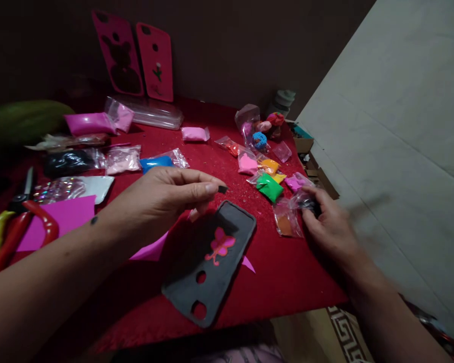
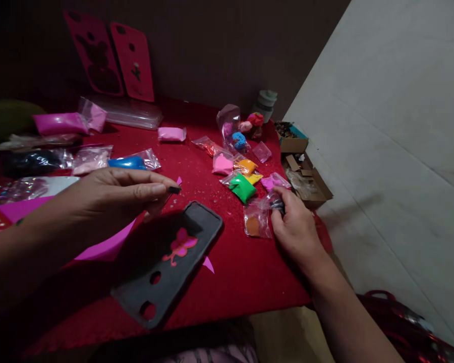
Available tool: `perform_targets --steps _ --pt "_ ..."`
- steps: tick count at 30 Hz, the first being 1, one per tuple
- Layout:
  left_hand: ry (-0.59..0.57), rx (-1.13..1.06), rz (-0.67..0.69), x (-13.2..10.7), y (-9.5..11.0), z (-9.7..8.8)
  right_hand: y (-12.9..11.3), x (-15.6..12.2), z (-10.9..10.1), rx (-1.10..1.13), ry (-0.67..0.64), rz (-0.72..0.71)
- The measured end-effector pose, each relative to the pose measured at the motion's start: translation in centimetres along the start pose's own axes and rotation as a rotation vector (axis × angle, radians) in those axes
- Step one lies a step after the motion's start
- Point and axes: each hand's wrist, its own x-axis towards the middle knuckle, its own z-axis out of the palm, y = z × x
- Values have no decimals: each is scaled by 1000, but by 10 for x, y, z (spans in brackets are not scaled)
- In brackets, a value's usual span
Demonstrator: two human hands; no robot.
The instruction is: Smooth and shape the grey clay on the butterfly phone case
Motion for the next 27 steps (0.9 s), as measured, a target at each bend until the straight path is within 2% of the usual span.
perform_targets --steps 2,4,7,8,9,12,15,21,25,27 --pt "-26 -39 -26 2 -3 2 2 -2 3 -9 -1 -21" --pt "-54 -66 -61 4 -6 5 -2 -5 0 11 64 -5" --pt "-101 -98 -95 3 -7 9 -20 -12 -10 121 226 44" --pt "-114 -111 -100 2 -7 10 -30 -14 -14 191 230 49" --pt "-121 -122 -105 0 -7 12 -40 -17 -17 283 198 49" --pt "-140 -127 -102 -7 -5 15 -69 -27 -20 618 -70 -4" --pt "-203 -116 -79 -13 -2 17 -88 -36 -14 715 -189 -73" --pt "-291 -124 -69 -20 -2 21 -100 -44 -1 623 -149 -147" --pt "-273 -160 -137 -23 -2 21 -98 -47 2 288 -70 -319" --pt "-266 -179 -155 -23 -2 21 -91 -51 1 151 -42 -350"
